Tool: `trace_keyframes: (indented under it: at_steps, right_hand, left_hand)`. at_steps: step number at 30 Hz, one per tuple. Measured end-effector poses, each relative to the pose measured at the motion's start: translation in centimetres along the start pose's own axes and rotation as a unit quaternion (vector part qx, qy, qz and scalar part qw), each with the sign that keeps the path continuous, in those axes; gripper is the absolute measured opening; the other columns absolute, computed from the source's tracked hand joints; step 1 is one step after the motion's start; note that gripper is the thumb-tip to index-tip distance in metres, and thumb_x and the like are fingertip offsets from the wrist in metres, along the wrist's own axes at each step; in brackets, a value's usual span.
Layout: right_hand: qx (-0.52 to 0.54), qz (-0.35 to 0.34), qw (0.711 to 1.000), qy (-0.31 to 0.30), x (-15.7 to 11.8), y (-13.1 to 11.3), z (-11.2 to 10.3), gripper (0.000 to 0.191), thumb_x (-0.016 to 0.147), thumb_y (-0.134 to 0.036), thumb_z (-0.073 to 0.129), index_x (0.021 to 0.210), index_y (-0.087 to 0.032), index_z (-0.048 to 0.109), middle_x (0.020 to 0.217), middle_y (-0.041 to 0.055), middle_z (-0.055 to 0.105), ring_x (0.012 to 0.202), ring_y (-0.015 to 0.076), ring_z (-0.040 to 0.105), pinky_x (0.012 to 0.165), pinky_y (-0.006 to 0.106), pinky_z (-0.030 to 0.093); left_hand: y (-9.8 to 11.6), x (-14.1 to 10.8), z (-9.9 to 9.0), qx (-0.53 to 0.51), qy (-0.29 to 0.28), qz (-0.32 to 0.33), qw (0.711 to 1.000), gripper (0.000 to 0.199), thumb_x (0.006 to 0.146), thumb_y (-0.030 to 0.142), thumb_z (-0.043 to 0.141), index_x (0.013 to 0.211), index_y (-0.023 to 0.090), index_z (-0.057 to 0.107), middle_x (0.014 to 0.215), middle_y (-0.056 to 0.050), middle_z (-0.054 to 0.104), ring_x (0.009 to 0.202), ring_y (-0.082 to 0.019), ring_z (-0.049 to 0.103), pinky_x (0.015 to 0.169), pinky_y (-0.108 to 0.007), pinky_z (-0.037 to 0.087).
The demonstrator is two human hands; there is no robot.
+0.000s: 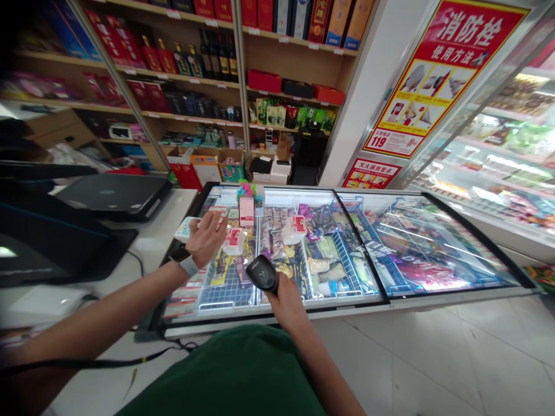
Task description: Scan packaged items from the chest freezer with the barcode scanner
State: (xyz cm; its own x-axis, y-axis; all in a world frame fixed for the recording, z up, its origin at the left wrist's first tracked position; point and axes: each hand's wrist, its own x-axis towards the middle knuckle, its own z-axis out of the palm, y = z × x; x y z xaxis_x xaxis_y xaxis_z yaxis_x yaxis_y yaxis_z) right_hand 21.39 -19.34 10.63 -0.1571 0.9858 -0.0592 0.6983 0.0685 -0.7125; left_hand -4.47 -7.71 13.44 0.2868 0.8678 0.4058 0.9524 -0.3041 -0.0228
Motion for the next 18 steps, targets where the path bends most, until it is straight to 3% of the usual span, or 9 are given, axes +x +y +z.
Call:
trace_keyframes:
  at_steps: [4, 8, 18]
  right_hand:
    - [0.001, 0.001, 1.0, -0.001, 0.0, 0.1, 0.2, 0.024, 0.084, -0.018, 0.06, 0.107, -0.017, 0.055, 0.101, 0.0101, 0.066, 0.097, 0.0261, 0.062, 0.084, 0.035, 0.045]
    - [0.006, -0.006, 1.0, 0.004, 0.0, 0.0, 0.1, 0.028, 0.085, -0.02, 0.059, 0.113, -0.018, 0.055, 0.104, 0.0105, 0.067, 0.101, 0.0266, 0.062, 0.085, 0.036, 0.045]
    - [0.005, 0.005, 1.0, 0.026, -0.7, 0.4, -0.4, 0.023, 0.083, -0.015, 0.059, 0.106, -0.018, 0.056, 0.1, 0.0094, 0.067, 0.098, 0.0251, 0.062, 0.084, 0.034, 0.045]
  left_hand:
    - [1.6, 1.0, -3.1, 0.007, 0.01, 0.08, 0.997, 0.05, 0.094, 0.01, 0.031, 0.138, 0.023, 0.049, 0.148, -0.015, 0.047, 0.137, -0.031, 0.039, 0.105, -0.054, 0.027]
    - [3.5, 1.9, -5.3, 0.027, 0.029, 0.144, 0.989, 0.051, 0.093, 0.009, 0.033, 0.142, 0.017, 0.047, 0.148, -0.019, 0.047, 0.137, -0.03, 0.042, 0.104, -0.051, 0.031]
    - [7.5, 3.9, -4.8, 0.016, 0.077, 0.21, 0.975, 0.048, 0.093, 0.009, 0.035, 0.138, 0.015, 0.052, 0.143, -0.019, 0.052, 0.134, -0.028, 0.045, 0.102, -0.047, 0.033]
